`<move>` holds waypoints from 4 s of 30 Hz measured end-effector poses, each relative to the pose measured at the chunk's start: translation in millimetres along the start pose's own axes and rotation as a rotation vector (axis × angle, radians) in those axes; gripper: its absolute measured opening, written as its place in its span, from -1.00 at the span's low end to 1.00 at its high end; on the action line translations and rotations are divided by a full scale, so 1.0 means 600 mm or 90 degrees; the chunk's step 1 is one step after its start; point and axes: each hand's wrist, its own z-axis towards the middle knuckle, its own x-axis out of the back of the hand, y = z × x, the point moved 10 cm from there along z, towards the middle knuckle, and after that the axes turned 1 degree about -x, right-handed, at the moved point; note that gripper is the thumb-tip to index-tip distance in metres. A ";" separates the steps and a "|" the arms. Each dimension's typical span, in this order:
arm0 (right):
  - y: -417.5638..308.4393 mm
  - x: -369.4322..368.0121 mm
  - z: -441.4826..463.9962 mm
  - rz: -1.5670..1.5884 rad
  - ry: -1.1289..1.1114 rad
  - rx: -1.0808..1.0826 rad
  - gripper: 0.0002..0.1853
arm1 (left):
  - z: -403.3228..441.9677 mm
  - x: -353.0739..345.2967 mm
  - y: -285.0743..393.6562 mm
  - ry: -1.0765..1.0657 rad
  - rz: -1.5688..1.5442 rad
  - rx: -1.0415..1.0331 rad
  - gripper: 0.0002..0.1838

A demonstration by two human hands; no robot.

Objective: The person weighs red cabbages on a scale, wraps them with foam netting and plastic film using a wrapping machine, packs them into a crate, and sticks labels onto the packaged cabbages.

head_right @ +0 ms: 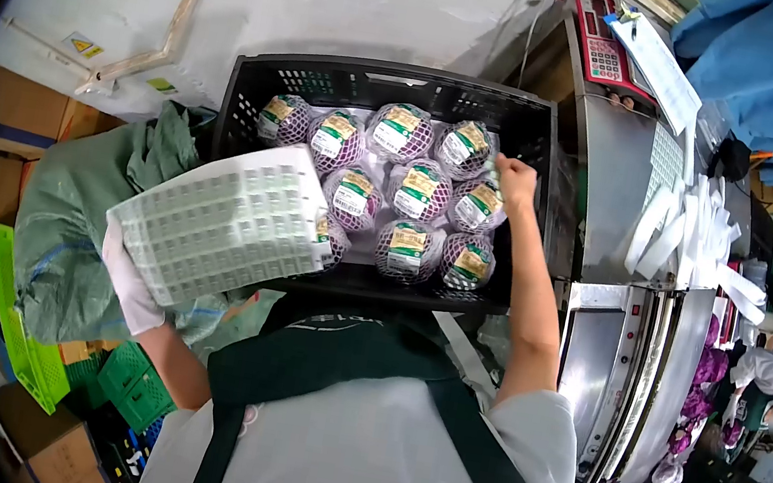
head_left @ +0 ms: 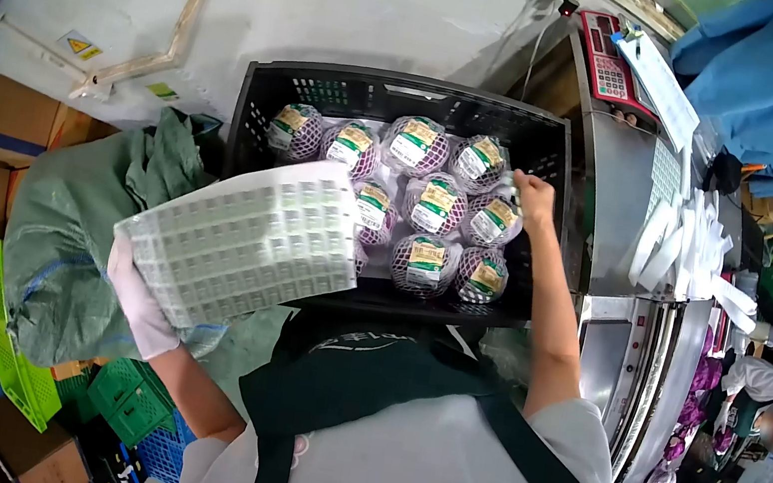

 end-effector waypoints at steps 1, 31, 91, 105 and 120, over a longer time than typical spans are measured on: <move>0.005 -0.015 -0.001 -0.016 -0.003 0.002 -0.71 | 0.001 0.012 -0.004 -0.004 0.005 0.000 -0.60; -0.021 -0.269 0.003 0.093 -0.137 -0.039 -0.81 | -0.039 0.044 -0.005 0.081 -0.125 0.059 -0.54; -0.264 -0.640 -0.126 -0.450 -0.183 0.405 -0.71 | -0.054 0.250 -0.034 0.279 -0.188 0.045 -0.70; -0.145 -0.605 -0.259 -0.004 -0.689 -0.014 -0.83 | -0.053 0.255 -0.033 0.280 -0.221 0.044 -0.66; -0.195 -0.496 -0.260 -0.041 -0.484 0.135 -0.80 | -0.047 0.188 -0.023 0.146 -0.156 0.032 -0.64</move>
